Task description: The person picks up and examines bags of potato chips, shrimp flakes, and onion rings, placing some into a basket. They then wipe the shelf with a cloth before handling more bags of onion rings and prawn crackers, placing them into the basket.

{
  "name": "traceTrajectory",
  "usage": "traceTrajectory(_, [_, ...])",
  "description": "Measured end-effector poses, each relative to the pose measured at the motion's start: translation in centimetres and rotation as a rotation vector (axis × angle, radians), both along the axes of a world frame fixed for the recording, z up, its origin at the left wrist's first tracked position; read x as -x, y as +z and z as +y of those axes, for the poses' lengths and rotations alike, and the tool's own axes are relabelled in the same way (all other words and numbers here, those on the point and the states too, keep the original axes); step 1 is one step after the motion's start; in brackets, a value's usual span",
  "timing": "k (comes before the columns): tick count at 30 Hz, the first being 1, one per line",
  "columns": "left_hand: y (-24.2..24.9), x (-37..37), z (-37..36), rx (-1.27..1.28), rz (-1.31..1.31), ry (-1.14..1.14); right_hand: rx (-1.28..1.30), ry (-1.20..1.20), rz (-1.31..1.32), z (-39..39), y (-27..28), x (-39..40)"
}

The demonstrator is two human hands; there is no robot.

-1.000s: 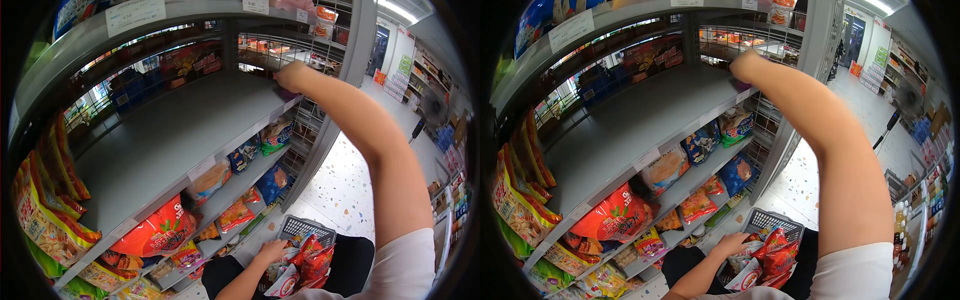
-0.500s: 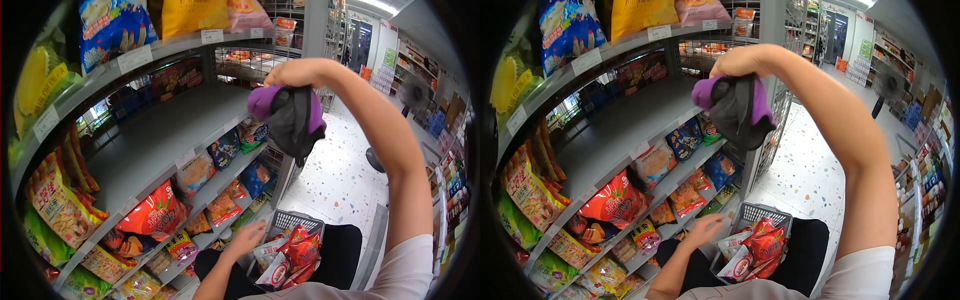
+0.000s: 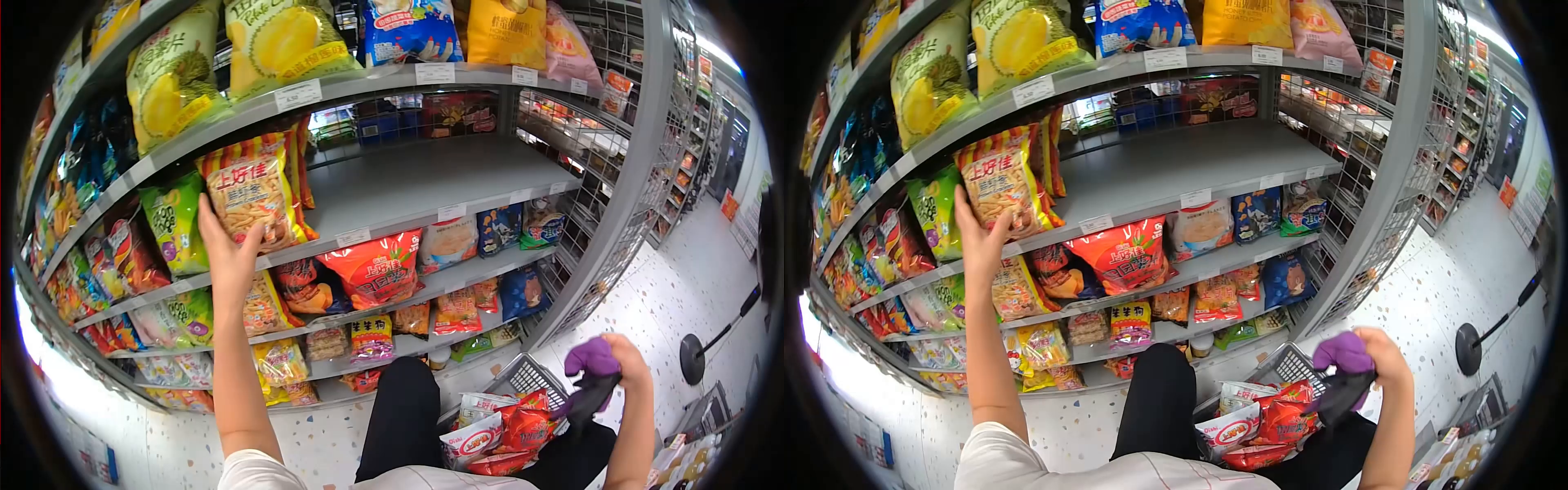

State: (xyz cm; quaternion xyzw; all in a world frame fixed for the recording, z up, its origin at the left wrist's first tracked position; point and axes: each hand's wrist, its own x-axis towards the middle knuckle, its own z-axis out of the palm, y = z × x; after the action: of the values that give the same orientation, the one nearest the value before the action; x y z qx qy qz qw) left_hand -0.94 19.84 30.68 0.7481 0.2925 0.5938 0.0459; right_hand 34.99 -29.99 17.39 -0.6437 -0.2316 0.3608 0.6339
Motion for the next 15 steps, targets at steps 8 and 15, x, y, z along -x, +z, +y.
traceTrajectory(8, [0.9,-5.2,3.8,0.251,-0.041,-0.132,-0.11,-0.228,0.074,-6.9,-4.9,3.2])
traceTrajectory(15, [0.1,-4.2,7.6,0.376,-0.152,0.139,-0.237,-0.3,0.214,-10.7,-8.9,3.1])
